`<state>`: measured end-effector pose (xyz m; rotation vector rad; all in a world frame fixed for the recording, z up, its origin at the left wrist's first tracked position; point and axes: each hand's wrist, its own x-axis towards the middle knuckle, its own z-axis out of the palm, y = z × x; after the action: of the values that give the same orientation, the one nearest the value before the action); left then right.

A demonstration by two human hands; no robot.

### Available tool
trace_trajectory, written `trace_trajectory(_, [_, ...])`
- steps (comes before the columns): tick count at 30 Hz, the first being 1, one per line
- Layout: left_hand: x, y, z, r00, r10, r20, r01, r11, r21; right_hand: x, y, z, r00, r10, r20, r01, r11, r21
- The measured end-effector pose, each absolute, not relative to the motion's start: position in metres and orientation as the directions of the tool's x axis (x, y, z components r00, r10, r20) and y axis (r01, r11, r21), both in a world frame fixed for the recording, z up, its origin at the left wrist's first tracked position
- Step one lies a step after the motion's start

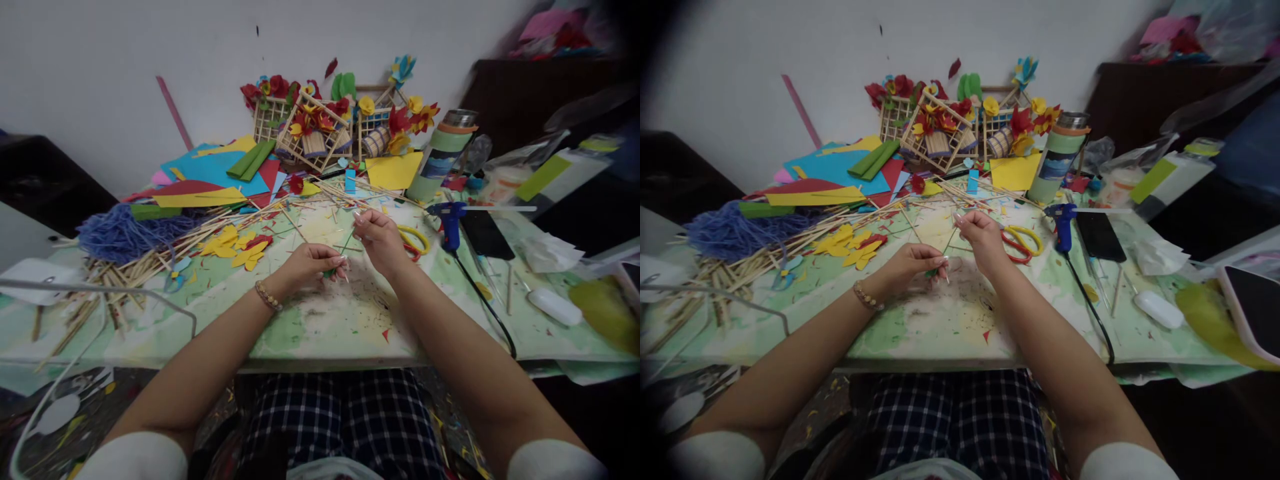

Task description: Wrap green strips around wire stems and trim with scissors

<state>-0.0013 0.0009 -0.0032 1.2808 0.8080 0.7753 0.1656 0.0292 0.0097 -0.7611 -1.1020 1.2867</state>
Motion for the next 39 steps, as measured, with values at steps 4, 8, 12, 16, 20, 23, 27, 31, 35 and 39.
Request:
trace_trajectory(4, [0.000,0.000,-0.002,0.491,0.868,-0.072,-0.049,0.111,0.993,0.166,0.031,0.007,-0.039,0.973,0.227,-0.369,0.197,-0.908])
trace_trajectory(8, [0.000,0.001,-0.001,0.494,0.865,-0.086,-0.028,0.114,0.993,0.166,0.033,0.004,0.031,0.970,0.242,-0.370,0.236,-0.898])
trace_trajectory(12, [0.000,0.002,-0.002,0.510,0.855,-0.096,-0.029,0.128,0.991,0.166,0.033,0.006,0.065,0.968,0.242,-0.356,0.250,-0.901])
trace_trajectory(16, [-0.002,0.002,-0.005,0.512,0.856,-0.069,-0.062,0.117,0.991,0.166,0.033,0.007,-0.041,0.967,0.251,-0.317,0.226,-0.921])
trace_trajectory(20, [-0.005,0.002,-0.006,0.521,0.852,-0.053,-0.082,0.112,0.990,0.166,0.033,0.004,-0.227,0.938,0.263,-0.288,0.193,-0.938])
trace_trajectory(23, [-0.005,0.002,-0.007,0.544,0.837,-0.058,-0.087,0.125,0.988,0.165,0.033,0.002,-0.224,0.941,0.254,-0.307,0.179,-0.935])
trace_trajectory(27, [-0.005,0.003,-0.008,0.561,0.822,-0.095,-0.053,0.150,0.987,0.166,0.033,0.002,-0.134,0.964,0.230,-0.347,0.172,-0.922])
trace_trajectory(31, [-0.005,0.003,-0.008,0.572,0.808,-0.138,-0.014,0.178,0.984,0.166,0.033,0.002,-0.133,0.962,0.239,-0.355,0.179,-0.918])
trace_trajectory(35, [-0.004,0.004,-0.009,0.595,0.789,-0.157,-0.019,0.208,0.978,0.166,0.032,0.005,-0.102,0.972,0.210,-0.356,0.161,-0.921])
trace_trajectory(39, [-0.004,0.003,-0.011,0.605,0.782,-0.150,-0.028,0.209,0.977,0.166,0.031,0.008,-0.154,0.966,0.208,-0.328,0.148,-0.933])
